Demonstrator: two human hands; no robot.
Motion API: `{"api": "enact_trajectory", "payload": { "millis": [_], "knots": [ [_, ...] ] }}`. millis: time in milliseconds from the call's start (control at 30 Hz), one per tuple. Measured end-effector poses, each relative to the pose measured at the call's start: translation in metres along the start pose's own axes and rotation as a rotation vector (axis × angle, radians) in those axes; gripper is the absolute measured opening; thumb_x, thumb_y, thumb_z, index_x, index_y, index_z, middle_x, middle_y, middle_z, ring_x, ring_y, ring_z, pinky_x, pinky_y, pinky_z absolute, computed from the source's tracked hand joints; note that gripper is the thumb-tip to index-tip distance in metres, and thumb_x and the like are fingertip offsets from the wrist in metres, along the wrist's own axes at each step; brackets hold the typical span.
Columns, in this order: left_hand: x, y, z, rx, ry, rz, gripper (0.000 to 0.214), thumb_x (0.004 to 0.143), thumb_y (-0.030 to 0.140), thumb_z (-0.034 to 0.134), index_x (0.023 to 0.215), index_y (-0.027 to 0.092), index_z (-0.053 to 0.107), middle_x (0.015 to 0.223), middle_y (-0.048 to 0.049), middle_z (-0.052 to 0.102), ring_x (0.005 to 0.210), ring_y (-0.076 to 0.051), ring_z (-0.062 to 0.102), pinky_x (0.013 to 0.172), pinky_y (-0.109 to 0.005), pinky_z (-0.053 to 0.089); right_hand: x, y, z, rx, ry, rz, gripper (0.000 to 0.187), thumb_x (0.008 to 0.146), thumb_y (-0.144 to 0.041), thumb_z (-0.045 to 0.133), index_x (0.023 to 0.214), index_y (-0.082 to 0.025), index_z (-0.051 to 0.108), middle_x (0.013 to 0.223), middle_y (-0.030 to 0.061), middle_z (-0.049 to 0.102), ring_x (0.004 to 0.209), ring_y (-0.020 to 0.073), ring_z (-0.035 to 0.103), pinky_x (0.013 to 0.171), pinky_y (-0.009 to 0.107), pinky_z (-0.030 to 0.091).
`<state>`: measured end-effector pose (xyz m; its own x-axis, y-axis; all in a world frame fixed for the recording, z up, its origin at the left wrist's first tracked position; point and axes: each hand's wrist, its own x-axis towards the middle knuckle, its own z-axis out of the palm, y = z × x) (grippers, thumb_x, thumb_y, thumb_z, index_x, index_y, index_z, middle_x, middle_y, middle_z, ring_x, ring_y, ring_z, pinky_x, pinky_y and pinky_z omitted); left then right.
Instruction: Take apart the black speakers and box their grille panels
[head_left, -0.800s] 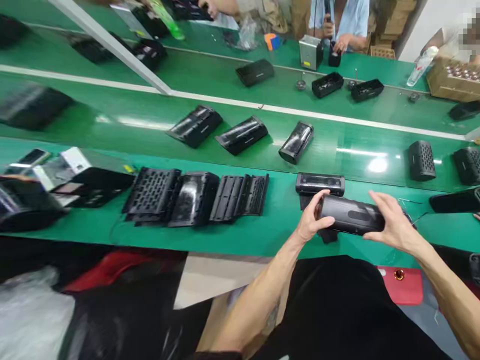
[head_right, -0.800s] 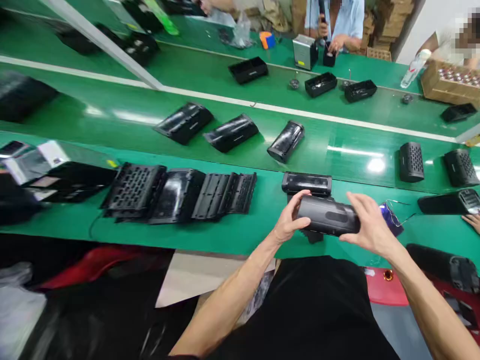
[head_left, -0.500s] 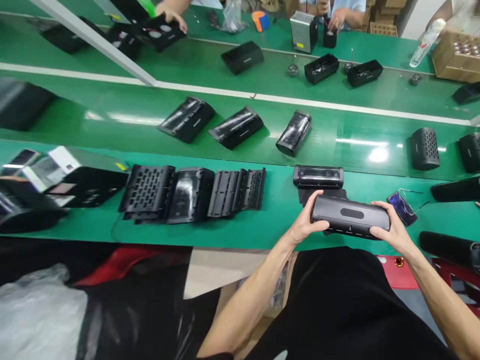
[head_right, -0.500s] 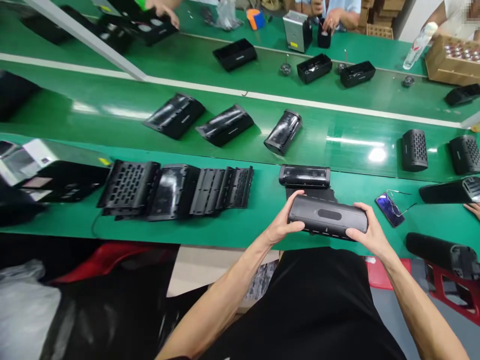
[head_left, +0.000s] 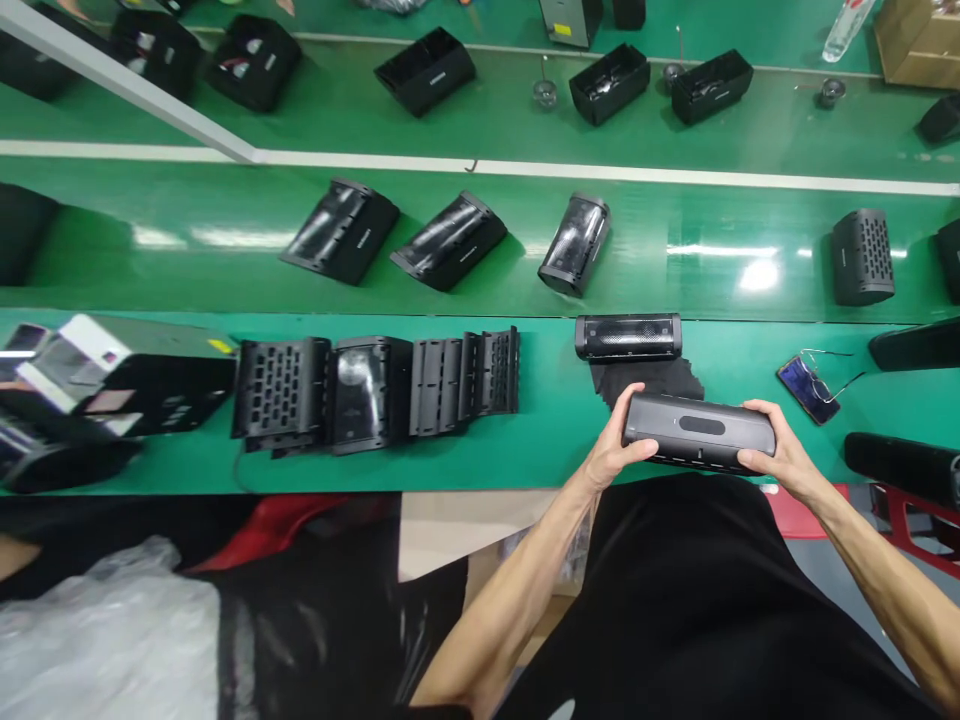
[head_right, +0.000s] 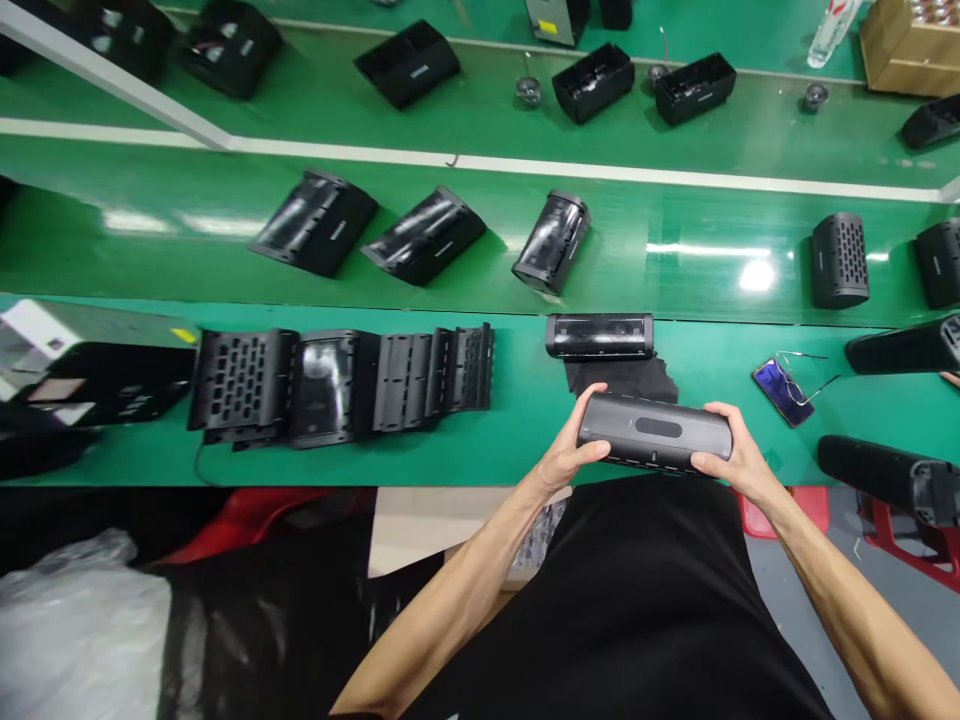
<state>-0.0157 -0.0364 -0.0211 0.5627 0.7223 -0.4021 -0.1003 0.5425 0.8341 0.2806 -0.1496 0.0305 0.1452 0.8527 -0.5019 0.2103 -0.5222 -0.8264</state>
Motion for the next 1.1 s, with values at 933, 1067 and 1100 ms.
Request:
{"api": "enact_trajectory", "payload": {
  "millis": [933,1067,1100],
  "knots": [
    [-0.018,-0.019,-0.001,-0.002,0.104,-0.115,0.091,0.073,0.052,0.092,0.152,0.028,0.053,0.134,-0.0081,0.066,0.116,-0.031,0.064,0.103,-0.038,0.049,-0.019,0.006,0.005,0.052,-0.032,0.087,0.084,0.082,-0.072,0.081,0.147,-0.029,0.049,0.136,0.0103,0.060,0.117,0.0314,0.062,0.102,0.044,0.054],
    [-0.018,-0.022,-0.005,-0.010,0.097,-0.204,0.092,0.076,0.057,0.090,0.154,0.028,0.049,0.125,-0.0079,0.070,0.113,-0.029,0.066,0.103,-0.038,0.049,-0.014,0.011,0.004,0.001,-0.105,0.103,0.095,0.080,-0.077,0.079,0.152,-0.028,0.043,0.147,0.0127,0.054,0.124,0.0333,0.060,0.107,0.046,0.053],
    [-0.018,-0.019,-0.006,0.008,0.074,-0.216,0.096,0.074,0.056,0.092,0.155,0.028,0.048,0.127,-0.0083,0.069,0.115,-0.030,0.066,0.104,-0.038,0.049,-0.013,0.011,0.004,-0.016,-0.121,0.099,0.100,0.077,-0.077,0.082,0.153,-0.027,0.043,0.149,0.0133,0.053,0.126,0.0343,0.059,0.107,0.046,0.053]
  ]
}}
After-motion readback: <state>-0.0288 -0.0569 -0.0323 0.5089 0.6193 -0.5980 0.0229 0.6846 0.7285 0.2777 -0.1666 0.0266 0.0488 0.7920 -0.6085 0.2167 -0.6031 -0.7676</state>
